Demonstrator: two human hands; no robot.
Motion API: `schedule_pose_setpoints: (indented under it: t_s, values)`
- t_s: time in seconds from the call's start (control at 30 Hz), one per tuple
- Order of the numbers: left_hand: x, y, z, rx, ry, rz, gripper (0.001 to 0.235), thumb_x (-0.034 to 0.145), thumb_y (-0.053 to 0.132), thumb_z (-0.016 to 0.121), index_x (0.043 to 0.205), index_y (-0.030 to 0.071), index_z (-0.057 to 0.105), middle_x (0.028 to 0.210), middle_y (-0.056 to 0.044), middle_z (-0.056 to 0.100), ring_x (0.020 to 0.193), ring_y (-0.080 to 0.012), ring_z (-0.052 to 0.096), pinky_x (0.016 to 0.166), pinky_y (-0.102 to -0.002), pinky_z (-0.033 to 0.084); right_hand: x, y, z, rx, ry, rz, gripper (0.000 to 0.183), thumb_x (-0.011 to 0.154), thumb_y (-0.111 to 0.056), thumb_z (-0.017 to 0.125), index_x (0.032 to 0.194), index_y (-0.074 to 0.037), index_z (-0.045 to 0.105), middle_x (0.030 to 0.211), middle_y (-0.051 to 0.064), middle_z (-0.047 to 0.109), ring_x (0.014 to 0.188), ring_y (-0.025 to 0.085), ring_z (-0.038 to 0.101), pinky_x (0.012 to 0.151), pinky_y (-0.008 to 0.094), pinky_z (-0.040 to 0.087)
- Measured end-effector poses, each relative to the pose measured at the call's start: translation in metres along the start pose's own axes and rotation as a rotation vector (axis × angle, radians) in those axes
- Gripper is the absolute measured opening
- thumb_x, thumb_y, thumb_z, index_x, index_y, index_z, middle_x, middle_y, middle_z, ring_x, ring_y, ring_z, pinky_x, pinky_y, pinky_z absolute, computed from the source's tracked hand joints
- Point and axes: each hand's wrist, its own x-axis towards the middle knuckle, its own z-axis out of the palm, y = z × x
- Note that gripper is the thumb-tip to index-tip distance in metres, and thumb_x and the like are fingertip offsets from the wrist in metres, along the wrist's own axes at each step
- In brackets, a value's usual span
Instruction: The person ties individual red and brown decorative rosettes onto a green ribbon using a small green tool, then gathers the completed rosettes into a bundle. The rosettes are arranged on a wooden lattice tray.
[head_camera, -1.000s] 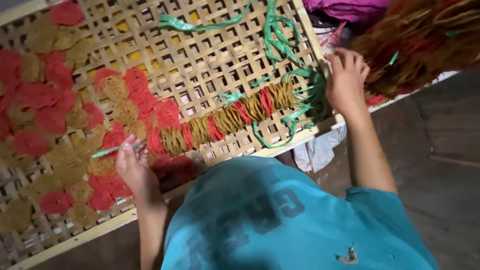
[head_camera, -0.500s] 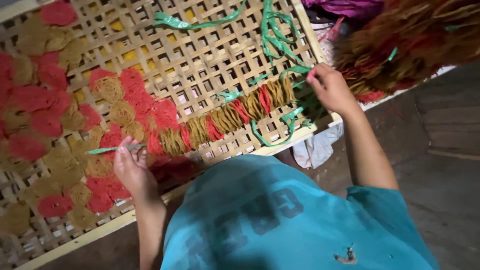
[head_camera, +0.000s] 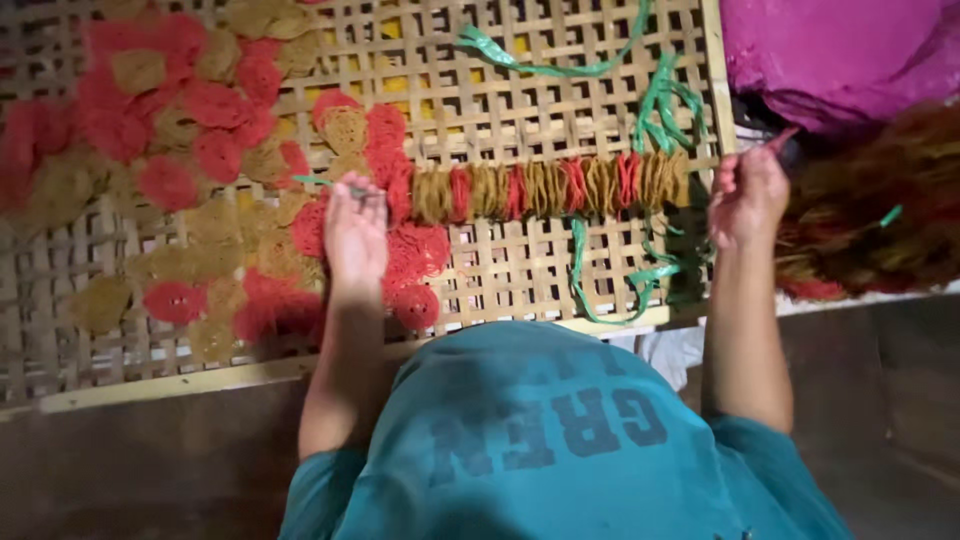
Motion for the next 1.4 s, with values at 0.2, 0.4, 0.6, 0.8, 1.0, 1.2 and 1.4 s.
schedule_pose_setpoints:
  t_s: [0.2,0.4,0.6,0.8,1.0,1.2,1.4]
  values:
    - [0.013,-0.008,0.015,0.054,0.023,0.011,0.027,0.108,0.025,0.053,0.121,0.004,0.061,0.102,-0.003,0.064,0.101,-0.0173,0.062,0.105,-0.038,0.051,0.015,0.016,-0.008,0.013,-0.024,-0.05,0.021,0.11,-0.021,0.07,0.106,-0.003,0.06,0.091,0.008,0.068,0.069,0.011,0.058,0.063,0.023,0.049]
    - [-0.006,0.009,0.146,0.9,-0.508,0.14,0.026,0.106,0.004,0.046,0.104,-0.004,0.071,0.118,-0.009,0.075,0.088,-0.0145,0.061,0.088,-0.029,0.052,0.012,-0.076,0.108,-0.6,-0.485,-0.273,0.015,0.105,-0.013,0.073,0.096,-0.002,0.066,0.095,0.01,0.074,0.078,0.016,0.071,0.069,0.03,0.059]
    - [-0.013,0.004,0.26,1.042,-1.252,0.258,0.018,0.107,0.006,0.057,0.109,0.007,0.074,0.121,-0.007,0.066,0.1,-0.0132,0.069,0.087,-0.026,0.06,-0.006,-0.129,0.242,-1.071,-1.0,-0.689,0.014,0.097,-0.011,0.08,0.096,-0.001,0.071,0.096,0.009,0.073,0.091,0.021,0.068,0.082,0.036,0.053]
    - [-0.015,0.018,0.278,1.197,-1.125,0.28,0.017,0.101,0.01,0.062,0.102,0.007,0.079,0.096,-0.006,0.074,0.087,-0.0141,0.07,0.081,-0.028,0.057,-0.017,-0.127,0.28,-0.98,-0.972,-0.624,0.01,0.096,-0.011,0.08,0.099,-0.004,0.072,0.104,0.01,0.073,0.097,0.02,0.068,0.087,0.034,0.055]
    - [-0.013,0.013,0.264,1.197,-0.976,0.238,0.018,0.099,0.013,0.061,0.101,0.005,0.077,0.095,-0.007,0.077,0.079,-0.0186,0.074,0.077,-0.029,0.059,-0.053,-0.094,0.254,-0.907,-0.499,-0.875,0.015,0.09,-0.008,0.084,0.102,-0.002,0.077,0.097,0.01,0.07,0.094,0.022,0.061,0.081,0.033,0.047]
    - [-0.019,0.002,0.258,1.342,-1.003,0.304,0.015,0.1,0.012,0.067,0.102,-0.002,0.073,0.09,-0.015,0.072,0.078,-0.0284,0.071,0.076,-0.035,0.056,-0.048,-0.068,0.243,-0.914,-0.594,-0.773,0.009,0.095,-0.007,0.077,0.096,-0.002,0.069,0.101,0.006,0.071,0.1,0.019,0.064,0.092,0.037,0.047]
    - [-0.044,-0.002,0.253,1.189,-0.822,0.801,0.013,0.092,0.01,0.075,0.104,0.003,0.075,0.102,-0.011,0.075,0.092,-0.0248,0.074,0.081,-0.034,0.06,-0.045,-0.058,0.245,-0.989,-0.633,-0.527,0.011,0.11,-0.016,0.052,0.11,-0.007,0.057,0.108,0.004,0.073,0.099,0.021,0.061,0.101,0.037,0.033]
